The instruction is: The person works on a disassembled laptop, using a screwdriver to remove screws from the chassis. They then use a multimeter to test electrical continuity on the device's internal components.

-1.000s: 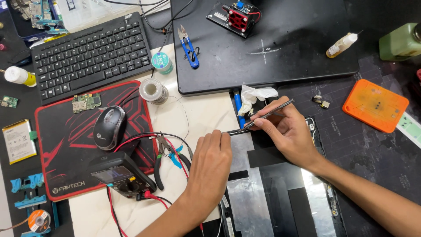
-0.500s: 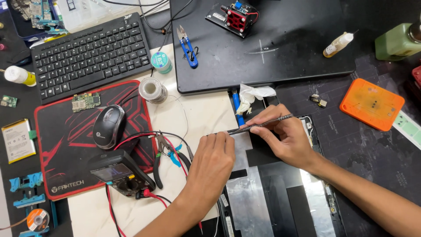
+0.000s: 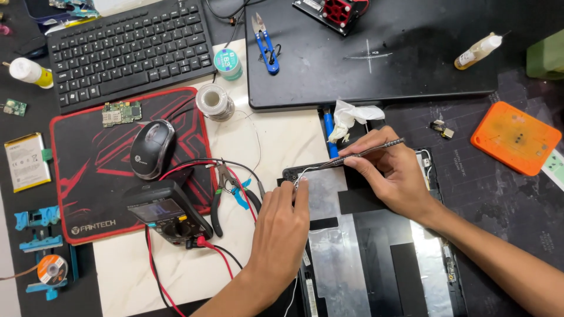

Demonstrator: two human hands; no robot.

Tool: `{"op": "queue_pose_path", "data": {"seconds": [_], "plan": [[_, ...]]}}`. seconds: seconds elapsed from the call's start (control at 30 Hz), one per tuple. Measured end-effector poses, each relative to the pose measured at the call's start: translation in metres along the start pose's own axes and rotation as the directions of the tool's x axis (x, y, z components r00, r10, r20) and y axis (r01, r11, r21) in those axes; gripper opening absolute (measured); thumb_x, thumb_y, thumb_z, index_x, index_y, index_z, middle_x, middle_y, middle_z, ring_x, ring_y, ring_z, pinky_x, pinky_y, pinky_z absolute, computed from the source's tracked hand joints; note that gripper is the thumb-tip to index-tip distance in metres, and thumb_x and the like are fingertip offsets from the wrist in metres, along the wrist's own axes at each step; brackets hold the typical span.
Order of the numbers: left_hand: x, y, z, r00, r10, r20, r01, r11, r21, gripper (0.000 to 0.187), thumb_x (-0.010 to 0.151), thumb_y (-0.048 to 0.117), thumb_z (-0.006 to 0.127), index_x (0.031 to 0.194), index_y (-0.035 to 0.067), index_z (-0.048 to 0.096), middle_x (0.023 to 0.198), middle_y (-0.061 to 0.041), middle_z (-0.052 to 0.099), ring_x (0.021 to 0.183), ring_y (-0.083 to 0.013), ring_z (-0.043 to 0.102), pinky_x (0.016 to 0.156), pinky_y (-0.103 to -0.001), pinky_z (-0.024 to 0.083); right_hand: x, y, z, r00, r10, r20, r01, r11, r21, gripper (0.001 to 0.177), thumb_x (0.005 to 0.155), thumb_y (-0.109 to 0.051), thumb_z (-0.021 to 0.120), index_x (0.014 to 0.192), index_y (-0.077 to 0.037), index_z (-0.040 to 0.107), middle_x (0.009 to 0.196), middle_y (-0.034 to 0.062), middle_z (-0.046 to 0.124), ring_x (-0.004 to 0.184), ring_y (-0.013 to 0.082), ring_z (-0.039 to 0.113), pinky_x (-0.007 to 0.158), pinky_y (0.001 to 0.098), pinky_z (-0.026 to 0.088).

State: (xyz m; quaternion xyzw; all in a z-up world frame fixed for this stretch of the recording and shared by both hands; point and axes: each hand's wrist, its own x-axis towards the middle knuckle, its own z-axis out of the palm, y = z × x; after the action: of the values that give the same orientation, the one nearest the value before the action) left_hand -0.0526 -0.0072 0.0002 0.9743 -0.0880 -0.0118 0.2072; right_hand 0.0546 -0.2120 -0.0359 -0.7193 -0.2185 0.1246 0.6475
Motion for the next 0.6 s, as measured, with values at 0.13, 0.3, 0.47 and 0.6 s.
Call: {"op": "queue_pose_path", "data": {"seconds": [0.13, 0.3, 0.47, 0.6], "plan": [[0.000, 0.000, 0.002, 0.999, -0.006, -0.044, 0.004, 0.998, -0.056, 0.061, 0.071, -0.014, 0.059, 0.133, -0.012, 0.054, 0.101, -0.020, 0.057, 0.093, -0.0334, 0.058, 0.087, -0.041, 0.048, -0.001, 0.000, 0.000, 1.000, -0.009, -0.007, 0.010, 1.000, 0.024, 0.018, 0.098, 0.006, 0.063, 0.112, -0.001, 0.054, 0.111, 0.0114, 0.066, 0.107, 0.0172, 0.072, 0.092, 0.0281, 0.061], [0.001, -0.001, 0.001, 1.000, -0.007, -0.030, 0.006, 0.999, -0.044, 0.064, 0.073, -0.015, 0.058, 0.136, -0.015, 0.051, 0.101, -0.020, 0.057, 0.092, -0.0324, 0.058, 0.086, -0.040, 0.048, -0.001, -0.001, 0.000, 1.000, -0.016, 0.007, 0.016, 1.000, -0.001, 0.017, 0.098, 0.006, 0.063, 0.111, -0.002, 0.054, 0.111, 0.0114, 0.067, 0.104, 0.0159, 0.072, 0.090, 0.0276, 0.062], [0.003, -0.002, -0.001, 0.999, 0.039, -0.002, -0.038, 0.997, 0.064, 0.063, 0.074, -0.012, 0.058, 0.137, -0.015, 0.050, 0.099, -0.020, 0.056, 0.091, -0.0324, 0.057, 0.086, -0.040, 0.048, -0.002, 0.000, 0.001, 1.000, -0.018, -0.005, 0.018, 1.000, 0.023, 0.018, 0.099, 0.005, 0.063, 0.112, -0.002, 0.053, 0.111, 0.0117, 0.067, 0.104, 0.0151, 0.071, 0.089, 0.0269, 0.060], [0.005, -0.011, -0.004, 0.995, -0.002, -0.103, 0.002, 1.000, -0.006, 0.055, 0.076, -0.010, 0.059, 0.131, -0.010, 0.056, 0.103, -0.019, 0.057, 0.093, -0.0324, 0.058, 0.086, -0.041, 0.048, 0.000, -0.008, 0.002, 1.000, -0.019, 0.000, 0.019, 0.999, -0.032, 0.018, 0.099, 0.005, 0.064, 0.112, -0.002, 0.053, 0.110, 0.0118, 0.068, 0.103, 0.0156, 0.072, 0.088, 0.0271, 0.061]]}}
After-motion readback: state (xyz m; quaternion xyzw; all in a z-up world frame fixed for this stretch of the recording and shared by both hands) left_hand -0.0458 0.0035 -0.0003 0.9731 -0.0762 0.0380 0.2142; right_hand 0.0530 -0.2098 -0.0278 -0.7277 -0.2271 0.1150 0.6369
